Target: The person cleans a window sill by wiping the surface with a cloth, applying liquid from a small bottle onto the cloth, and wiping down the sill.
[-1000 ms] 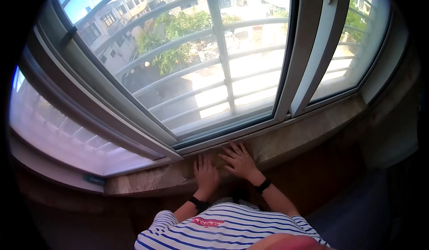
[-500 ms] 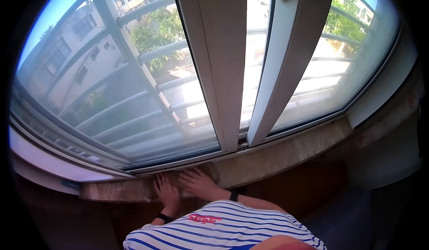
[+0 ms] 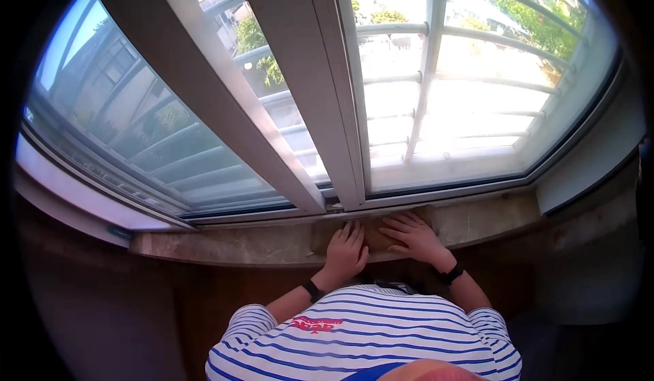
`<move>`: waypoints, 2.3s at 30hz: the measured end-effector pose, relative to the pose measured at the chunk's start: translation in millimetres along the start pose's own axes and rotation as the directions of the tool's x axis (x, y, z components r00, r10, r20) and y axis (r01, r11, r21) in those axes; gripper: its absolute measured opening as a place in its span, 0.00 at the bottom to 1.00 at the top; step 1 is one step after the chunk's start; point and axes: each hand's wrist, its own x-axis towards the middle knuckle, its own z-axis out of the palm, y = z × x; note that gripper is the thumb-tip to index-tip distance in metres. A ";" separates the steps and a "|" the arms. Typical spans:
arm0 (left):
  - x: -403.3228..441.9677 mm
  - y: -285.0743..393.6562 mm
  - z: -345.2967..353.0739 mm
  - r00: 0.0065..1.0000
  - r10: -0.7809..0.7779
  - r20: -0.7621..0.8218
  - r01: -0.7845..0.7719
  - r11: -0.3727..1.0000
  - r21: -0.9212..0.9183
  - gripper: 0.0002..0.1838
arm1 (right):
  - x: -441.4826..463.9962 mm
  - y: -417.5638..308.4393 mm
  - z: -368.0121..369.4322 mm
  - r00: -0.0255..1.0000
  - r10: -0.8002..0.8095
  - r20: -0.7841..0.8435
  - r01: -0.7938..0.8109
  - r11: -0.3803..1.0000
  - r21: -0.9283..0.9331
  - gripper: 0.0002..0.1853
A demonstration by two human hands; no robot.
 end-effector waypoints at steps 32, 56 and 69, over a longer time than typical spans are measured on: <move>96.3 172.6 118.2 0.999 0.048 0.002 -0.048 0.995 -0.092 0.27 | -162.8 115.7 -73.0 0.804 0.568 -0.174 -0.594 0.779 -0.199 0.32; -53.5 -9.8 -14.2 0.974 0.026 -0.226 -0.001 0.994 0.110 0.19 | 40.3 -61.9 30.6 0.958 -0.236 0.165 0.240 0.971 -0.007 0.35; -197.8 -191.2 -126.7 0.944 -0.133 -0.302 0.162 0.984 0.073 0.16 | 218.0 -238.8 138.4 0.887 -0.423 0.186 0.409 0.906 0.109 0.36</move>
